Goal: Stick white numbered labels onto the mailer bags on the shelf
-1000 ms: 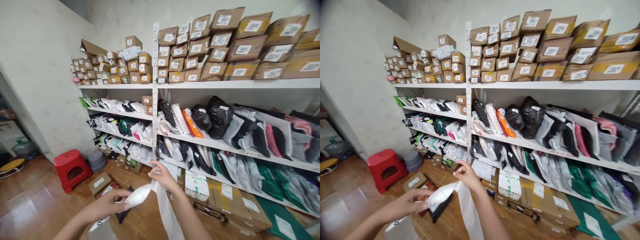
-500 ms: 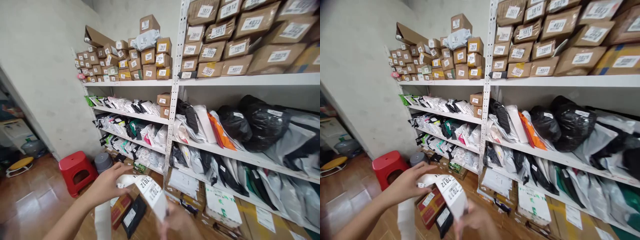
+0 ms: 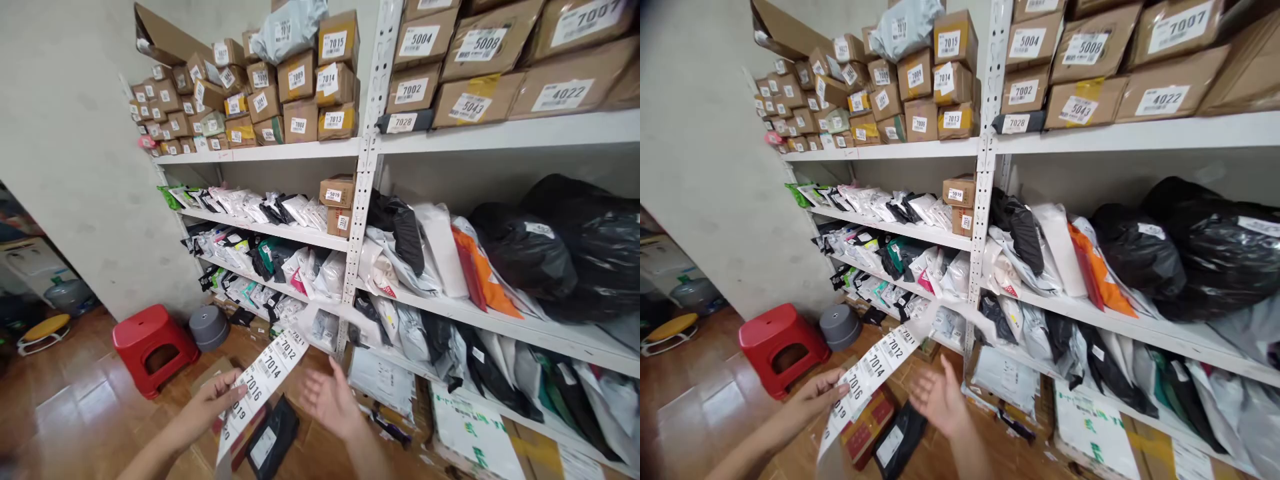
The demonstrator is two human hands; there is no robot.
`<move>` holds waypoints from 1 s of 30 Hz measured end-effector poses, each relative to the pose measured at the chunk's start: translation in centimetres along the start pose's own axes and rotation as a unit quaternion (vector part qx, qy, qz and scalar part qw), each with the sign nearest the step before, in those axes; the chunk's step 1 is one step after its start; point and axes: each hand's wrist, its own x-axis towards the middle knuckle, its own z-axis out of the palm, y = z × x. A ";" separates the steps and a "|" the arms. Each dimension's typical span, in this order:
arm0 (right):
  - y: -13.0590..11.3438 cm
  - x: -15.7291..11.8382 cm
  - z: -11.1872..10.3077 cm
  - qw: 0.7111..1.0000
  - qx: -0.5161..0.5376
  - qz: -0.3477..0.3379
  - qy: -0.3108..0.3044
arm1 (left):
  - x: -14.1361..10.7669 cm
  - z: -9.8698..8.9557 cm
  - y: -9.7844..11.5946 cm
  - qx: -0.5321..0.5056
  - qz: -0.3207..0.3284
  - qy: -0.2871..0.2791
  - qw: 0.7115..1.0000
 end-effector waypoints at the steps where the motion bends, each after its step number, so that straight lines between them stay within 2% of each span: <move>1: 1.5 0.1 0.5 0.999 0.003 0.039 -0.031 | 0.2 0.1 -0.6 -0.014 0.010 0.002 1.000; 2: 2.5 0.2 1.3 0.997 0.004 0.041 -0.061 | 0.4 0.1 -1.3 -0.024 0.019 -0.001 1.000; 4: 3.5 0.4 3.3 0.996 0.001 -0.044 -0.074 | 0.8 0.1 -2.4 -0.030 0.029 -0.019 0.999; 7: 2.9 1.3 6.6 0.972 -0.063 -0.226 0.011 | 1.3 -0.3 -3.3 -0.021 0.018 -0.095 0.995; 9: 2.5 2.1 8.5 0.949 -0.128 -0.287 0.042 | 1.8 -1.0 -3.1 -0.027 0.022 -0.145 0.989; 13: 3.6 3.6 11.5 0.923 -0.250 -0.289 0.042 | 2.8 -3.0 -2.0 -0.058 0.069 -0.151 0.984; 16: 5.5 4.7 12.9 0.882 -0.319 -0.323 0.129 | 3.2 -5.0 -2.7 -0.013 0.112 -0.127 0.986; 18: 6.5 5.2 13.3 0.870 -0.322 -0.329 0.177 | 3.5 -6.6 -4.2 0.039 0.155 -0.085 0.983; 20: 7.3 5.6 13.4 0.886 -0.304 -0.299 0.182 | 3.7 -8.1 -6.1 0.075 0.188 -0.049 0.978; 22: 7.8 6.0 13.6 0.918 -0.261 -0.253 0.159 | 4.0 -9.1 -7.9 0.077 0.204 -0.037 0.975; 25: 8.4 6.7 14.1 0.950 -0.169 -0.239 0.108 | 4.1 -9.8 -9.2 0.013 0.200 -0.039 0.979; 27: 8.8 7.1 14.7 0.941 -0.145 -0.289 0.102 | 4.1 -9.9 -9.1 -0.044 0.191 -0.020 0.980; 30: 9.5 7.5 15.5 0.912 -0.181 -0.349 0.118 | 4.7 -9.9 -7.9 -0.101 0.163 -0.027 0.981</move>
